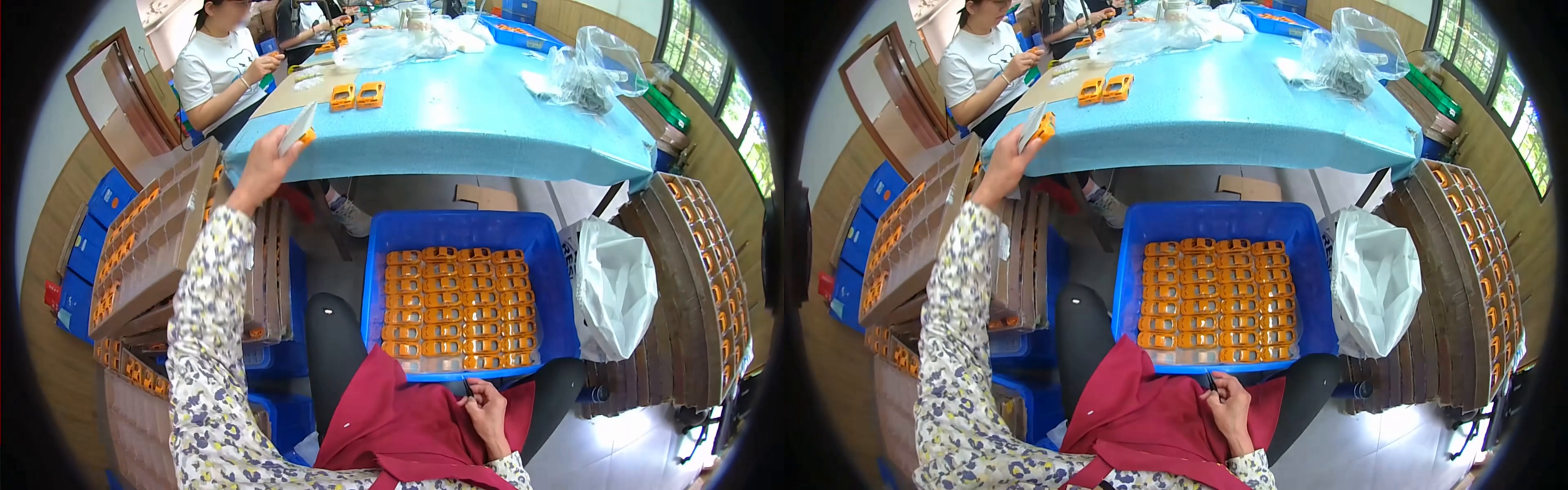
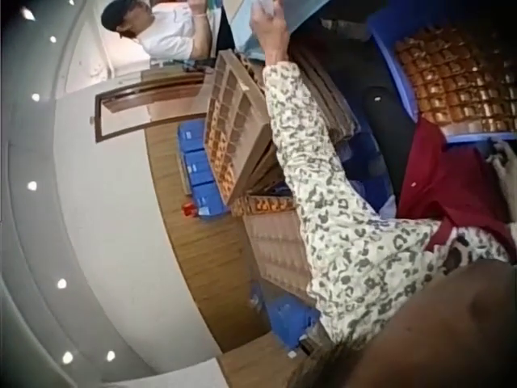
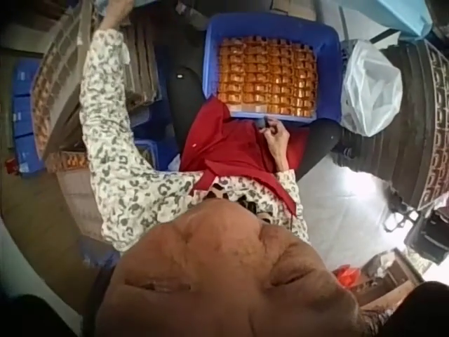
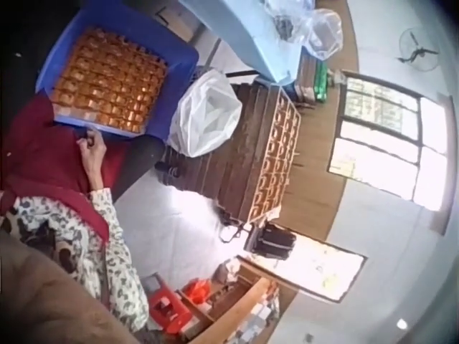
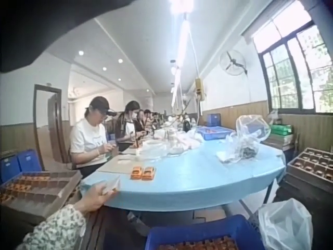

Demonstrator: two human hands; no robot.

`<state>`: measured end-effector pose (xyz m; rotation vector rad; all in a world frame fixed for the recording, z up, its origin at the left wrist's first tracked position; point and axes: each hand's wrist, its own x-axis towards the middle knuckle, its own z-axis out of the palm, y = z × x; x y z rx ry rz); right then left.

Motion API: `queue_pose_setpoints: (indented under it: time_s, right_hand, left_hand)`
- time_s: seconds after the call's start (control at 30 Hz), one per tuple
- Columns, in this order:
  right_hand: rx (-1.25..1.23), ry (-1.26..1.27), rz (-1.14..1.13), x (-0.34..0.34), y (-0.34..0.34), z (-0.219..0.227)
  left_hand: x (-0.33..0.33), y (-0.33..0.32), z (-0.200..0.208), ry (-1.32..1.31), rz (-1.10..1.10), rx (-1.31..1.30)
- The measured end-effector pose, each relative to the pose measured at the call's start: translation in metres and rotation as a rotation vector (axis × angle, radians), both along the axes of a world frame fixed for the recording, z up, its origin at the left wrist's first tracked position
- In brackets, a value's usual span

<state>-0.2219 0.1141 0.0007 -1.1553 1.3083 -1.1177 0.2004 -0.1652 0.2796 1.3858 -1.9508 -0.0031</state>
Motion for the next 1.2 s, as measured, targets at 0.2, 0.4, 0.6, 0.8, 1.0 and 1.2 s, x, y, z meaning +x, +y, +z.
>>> queue_pose_setpoints:
  time_s: [0.2, 0.4, 0.6, 0.8, 1.0, 1.2]
  right_hand:
    - [0.041, 0.060, -0.013, 0.005, -0.005, 0.004]
    - [0.058, 0.010, -0.005, -0.001, -0.001, -0.005]
    - [0.111, -0.133, -0.045, -0.001, -0.002, 0.006]
    - [0.070, -0.065, -0.001, 0.013, -0.015, 0.051]
    - [-0.301, 0.327, 0.024, 0.022, -0.015, 0.065]
    - [-0.451, 0.526, 0.045, 0.024, -0.009, 0.070]
  left_hand:
    - [0.067, -0.108, -0.018, -0.253, 0.094, 0.007]
    - [0.089, -0.122, -0.045, -0.287, 0.262, -0.322]
    - [-0.067, 0.018, -0.107, 1.275, -0.483, 0.329]
    - [-0.178, 0.140, -0.208, 1.632, -0.577, 0.846]
    - [-0.217, 0.181, -0.216, 1.653, -0.701, 0.975]
    - [-0.223, 0.197, -0.216, 1.582, -0.722, 1.043]
